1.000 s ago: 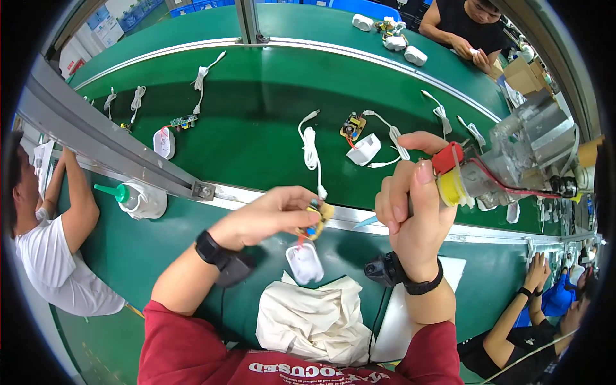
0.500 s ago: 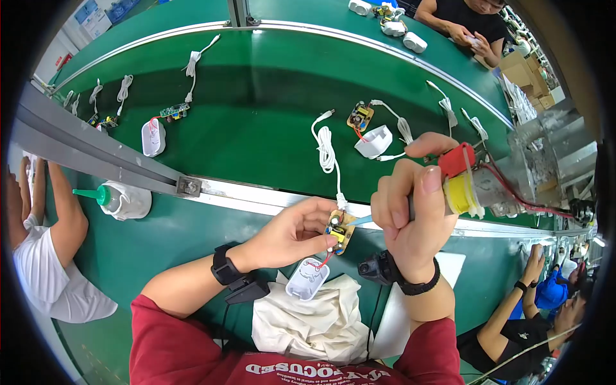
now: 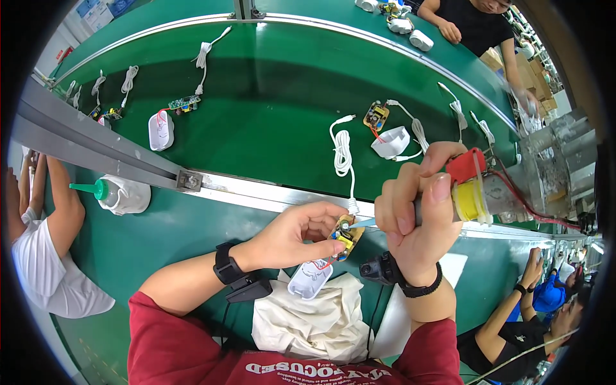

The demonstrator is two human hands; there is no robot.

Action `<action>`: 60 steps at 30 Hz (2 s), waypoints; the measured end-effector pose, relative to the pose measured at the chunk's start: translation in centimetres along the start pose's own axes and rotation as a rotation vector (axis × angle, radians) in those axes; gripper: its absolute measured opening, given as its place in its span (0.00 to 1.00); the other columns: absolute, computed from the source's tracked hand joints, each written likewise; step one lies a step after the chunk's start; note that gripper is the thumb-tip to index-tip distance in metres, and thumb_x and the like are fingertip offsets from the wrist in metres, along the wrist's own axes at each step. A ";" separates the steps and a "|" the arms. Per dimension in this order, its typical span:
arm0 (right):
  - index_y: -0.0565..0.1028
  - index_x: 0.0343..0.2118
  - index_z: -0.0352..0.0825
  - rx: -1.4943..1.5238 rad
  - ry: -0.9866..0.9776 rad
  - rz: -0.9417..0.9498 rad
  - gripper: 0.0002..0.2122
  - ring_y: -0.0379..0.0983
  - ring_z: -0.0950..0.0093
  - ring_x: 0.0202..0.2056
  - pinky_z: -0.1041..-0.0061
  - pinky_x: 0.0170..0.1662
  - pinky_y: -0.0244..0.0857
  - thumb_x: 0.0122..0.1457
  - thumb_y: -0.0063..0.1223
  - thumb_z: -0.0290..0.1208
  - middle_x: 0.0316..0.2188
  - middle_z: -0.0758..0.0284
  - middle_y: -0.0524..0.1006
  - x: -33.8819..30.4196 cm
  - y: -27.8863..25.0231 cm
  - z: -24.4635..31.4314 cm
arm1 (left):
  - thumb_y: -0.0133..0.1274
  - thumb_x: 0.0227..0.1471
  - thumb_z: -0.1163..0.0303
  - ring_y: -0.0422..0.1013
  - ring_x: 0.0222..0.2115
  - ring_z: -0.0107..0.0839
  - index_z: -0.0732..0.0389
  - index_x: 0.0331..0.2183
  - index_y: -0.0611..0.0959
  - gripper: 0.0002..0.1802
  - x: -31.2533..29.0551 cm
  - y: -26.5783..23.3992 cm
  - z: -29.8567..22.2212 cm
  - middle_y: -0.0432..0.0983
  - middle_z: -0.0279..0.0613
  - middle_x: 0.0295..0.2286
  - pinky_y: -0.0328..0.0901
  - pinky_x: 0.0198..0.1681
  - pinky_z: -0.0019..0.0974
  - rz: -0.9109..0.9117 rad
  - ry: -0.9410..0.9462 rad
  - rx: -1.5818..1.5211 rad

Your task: The person picks up a circuit board and a plastic housing, applies glue to the board using a dispenser, and presses the board into the housing before placing it on the conveyor belt.

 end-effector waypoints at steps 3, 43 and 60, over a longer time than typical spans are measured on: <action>0.58 0.35 0.40 0.006 -0.002 -0.001 0.14 0.46 0.85 0.07 0.82 0.11 0.40 0.62 0.44 0.44 0.08 0.74 0.55 -0.1 0.2 -0.3 | 0.54 0.53 0.77 0.71 0.36 0.20 0.64 0.50 0.68 0.23 0.0 0.0 -0.1 0.74 0.37 0.36 0.66 0.40 0.26 -0.002 0.025 -0.010; 0.59 0.36 0.39 -0.011 -0.022 -0.012 0.13 0.46 0.84 0.07 0.82 0.11 0.40 0.62 0.44 0.43 0.08 0.73 0.55 0.7 -2.2 0.2 | 0.52 0.52 0.81 0.70 0.42 0.23 0.63 0.49 0.67 0.22 1.7 1.0 -0.3 0.73 0.39 0.40 0.67 0.44 0.29 0.019 -0.056 -0.079; 0.57 0.31 0.42 -0.004 0.052 -0.090 0.12 0.46 0.83 0.07 0.81 0.10 0.40 0.62 0.45 0.42 0.08 0.73 0.55 0.9 -1.8 0.3 | 0.52 0.52 0.81 0.71 0.42 0.24 0.63 0.50 0.67 0.23 1.9 0.8 -0.4 0.74 0.40 0.40 0.67 0.45 0.29 0.031 -0.064 -0.101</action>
Point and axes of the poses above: each hand's wrist, its own x-axis towards the middle knuckle, its own y-axis out of the palm, z = x × y, the point moved 1 cm from there along x, towards the middle knuckle
